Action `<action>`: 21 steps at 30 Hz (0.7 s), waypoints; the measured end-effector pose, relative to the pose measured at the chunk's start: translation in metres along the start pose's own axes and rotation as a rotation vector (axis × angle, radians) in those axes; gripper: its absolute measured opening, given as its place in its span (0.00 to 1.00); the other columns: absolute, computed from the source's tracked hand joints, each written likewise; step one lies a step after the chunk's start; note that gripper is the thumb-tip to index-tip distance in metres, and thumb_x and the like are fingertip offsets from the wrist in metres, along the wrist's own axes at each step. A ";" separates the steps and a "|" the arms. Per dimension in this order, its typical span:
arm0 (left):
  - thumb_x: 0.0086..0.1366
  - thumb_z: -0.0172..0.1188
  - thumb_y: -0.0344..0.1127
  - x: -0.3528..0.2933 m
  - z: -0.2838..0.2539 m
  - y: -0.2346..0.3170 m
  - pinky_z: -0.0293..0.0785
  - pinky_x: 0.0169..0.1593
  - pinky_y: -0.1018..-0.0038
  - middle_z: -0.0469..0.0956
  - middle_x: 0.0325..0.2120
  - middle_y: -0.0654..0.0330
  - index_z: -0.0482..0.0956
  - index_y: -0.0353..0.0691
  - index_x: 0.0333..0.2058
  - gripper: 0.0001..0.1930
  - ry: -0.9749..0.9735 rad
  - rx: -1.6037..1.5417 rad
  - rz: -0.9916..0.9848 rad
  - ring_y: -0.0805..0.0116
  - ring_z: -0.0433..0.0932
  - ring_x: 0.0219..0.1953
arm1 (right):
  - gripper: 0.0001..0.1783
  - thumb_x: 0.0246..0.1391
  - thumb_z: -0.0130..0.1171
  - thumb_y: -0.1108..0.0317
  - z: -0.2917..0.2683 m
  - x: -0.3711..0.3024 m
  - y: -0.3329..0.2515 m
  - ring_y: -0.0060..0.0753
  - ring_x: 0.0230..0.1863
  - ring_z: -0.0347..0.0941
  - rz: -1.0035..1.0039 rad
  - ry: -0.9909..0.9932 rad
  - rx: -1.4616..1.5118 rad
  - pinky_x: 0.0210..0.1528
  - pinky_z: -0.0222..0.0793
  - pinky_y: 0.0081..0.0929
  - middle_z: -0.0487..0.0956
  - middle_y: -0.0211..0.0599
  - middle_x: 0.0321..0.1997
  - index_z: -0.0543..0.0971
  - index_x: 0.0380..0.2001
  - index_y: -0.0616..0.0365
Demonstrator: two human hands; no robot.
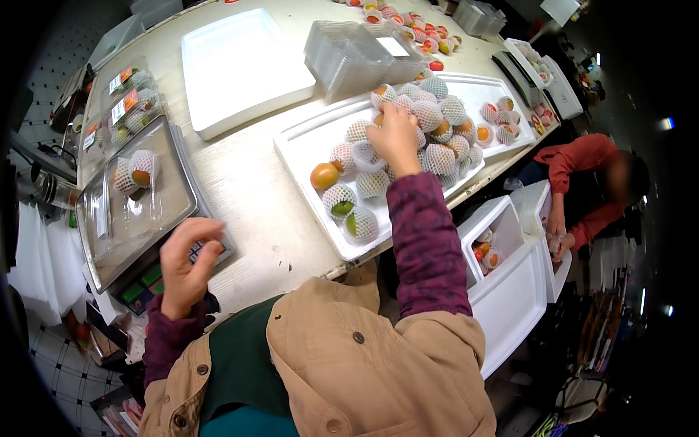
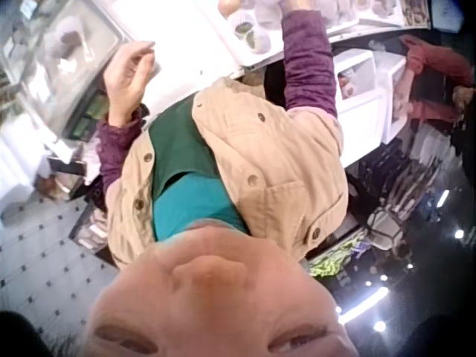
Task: The person picks individual fruits wrapped in protective foam nets from a tray and places them into clear plastic containers. They arrange the fruit inside the containers, close the lids, and move the finished packages to a stack on the counter. The process is repeated continuously with different fruits.
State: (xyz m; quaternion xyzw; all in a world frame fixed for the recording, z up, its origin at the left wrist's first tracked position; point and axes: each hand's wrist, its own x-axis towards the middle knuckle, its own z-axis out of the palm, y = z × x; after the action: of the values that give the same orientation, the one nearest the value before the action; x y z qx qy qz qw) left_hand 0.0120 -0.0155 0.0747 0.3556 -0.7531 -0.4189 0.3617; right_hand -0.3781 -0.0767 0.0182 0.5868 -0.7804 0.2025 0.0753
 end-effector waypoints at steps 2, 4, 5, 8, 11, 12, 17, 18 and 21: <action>0.61 0.53 0.25 0.005 0.018 -0.012 0.71 0.39 0.79 0.76 0.35 0.56 0.75 0.30 0.41 0.09 -0.080 -0.097 -0.030 0.71 0.76 0.35 | 0.25 0.42 0.63 0.66 -0.020 -0.011 -0.034 0.48 0.47 0.71 -0.088 0.042 0.328 0.51 0.66 0.37 0.75 0.47 0.47 0.73 0.46 0.61; 0.64 0.53 0.29 0.008 0.039 -0.017 0.73 0.40 0.77 0.75 0.37 0.55 0.71 0.31 0.47 0.13 -0.041 -0.508 -0.258 0.69 0.77 0.39 | 0.28 0.39 0.65 0.70 -0.041 -0.032 -0.085 0.48 0.52 0.68 -0.061 -0.142 0.818 0.54 0.65 0.36 0.74 0.46 0.47 0.72 0.48 0.61; 0.65 0.53 0.30 0.014 0.049 -0.019 0.74 0.42 0.76 0.74 0.39 0.55 0.67 0.32 0.50 0.16 -0.009 -0.651 -0.285 0.68 0.76 0.41 | 0.30 0.38 0.66 0.71 -0.044 -0.048 -0.105 0.46 0.53 0.69 -0.144 -0.177 0.850 0.54 0.64 0.35 0.74 0.45 0.49 0.72 0.49 0.61; 0.65 0.56 0.34 0.027 0.065 -0.016 0.74 0.45 0.72 0.70 0.48 0.54 0.56 0.34 0.57 0.26 0.064 -1.069 -0.469 0.67 0.73 0.47 | 0.33 0.37 0.68 0.73 -0.046 -0.089 -0.145 0.45 0.57 0.68 -0.450 -0.180 0.912 0.57 0.63 0.32 0.72 0.45 0.54 0.70 0.51 0.61; 0.64 0.57 0.33 0.019 0.060 -0.032 0.73 0.48 0.70 0.70 0.47 0.55 0.56 0.36 0.57 0.26 0.055 -1.247 -0.461 0.67 0.72 0.48 | 0.36 0.36 0.69 0.72 -0.042 -0.108 -0.159 0.46 0.58 0.66 -0.471 -0.203 0.899 0.59 0.62 0.33 0.69 0.47 0.59 0.69 0.54 0.62; 0.63 0.57 0.32 0.015 0.055 -0.035 0.72 0.49 0.69 0.70 0.48 0.55 0.57 0.36 0.57 0.26 0.046 -1.294 -0.446 0.67 0.72 0.49 | 0.36 0.36 0.69 0.73 -0.040 -0.111 -0.161 0.46 0.59 0.66 -0.457 -0.200 0.895 0.59 0.62 0.34 0.69 0.48 0.59 0.69 0.54 0.62; 0.59 0.57 0.27 0.002 0.053 -0.043 0.70 0.54 0.67 0.69 0.49 0.56 0.59 0.38 0.58 0.28 0.017 -1.466 -0.452 0.64 0.71 0.50 | 0.35 0.37 0.68 0.73 -0.042 -0.119 -0.158 0.47 0.59 0.66 -0.438 -0.235 0.930 0.58 0.63 0.34 0.69 0.50 0.59 0.70 0.53 0.64; 0.59 0.57 0.26 0.000 0.052 -0.043 0.70 0.54 0.67 0.69 0.49 0.56 0.59 0.38 0.58 0.28 0.044 -1.379 -0.426 0.65 0.71 0.50 | 0.35 0.37 0.68 0.73 -0.040 -0.120 -0.160 0.48 0.59 0.66 -0.464 -0.207 0.911 0.58 0.63 0.35 0.69 0.50 0.59 0.70 0.53 0.64; 0.57 0.57 0.22 -0.002 0.048 -0.038 0.71 0.52 0.70 0.68 0.50 0.57 0.60 0.37 0.57 0.29 0.143 -0.908 -0.237 0.68 0.71 0.49 | 0.34 0.39 0.66 0.72 -0.049 -0.121 -0.171 0.50 0.59 0.65 -0.634 -0.189 0.996 0.60 0.62 0.35 0.68 0.52 0.59 0.70 0.54 0.64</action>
State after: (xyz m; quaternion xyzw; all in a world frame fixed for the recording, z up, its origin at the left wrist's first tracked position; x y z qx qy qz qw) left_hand -0.0184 -0.0110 0.0225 0.2728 -0.4213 -0.7186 0.4814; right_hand -0.1855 0.0108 0.0582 0.7714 -0.3816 0.4585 -0.2218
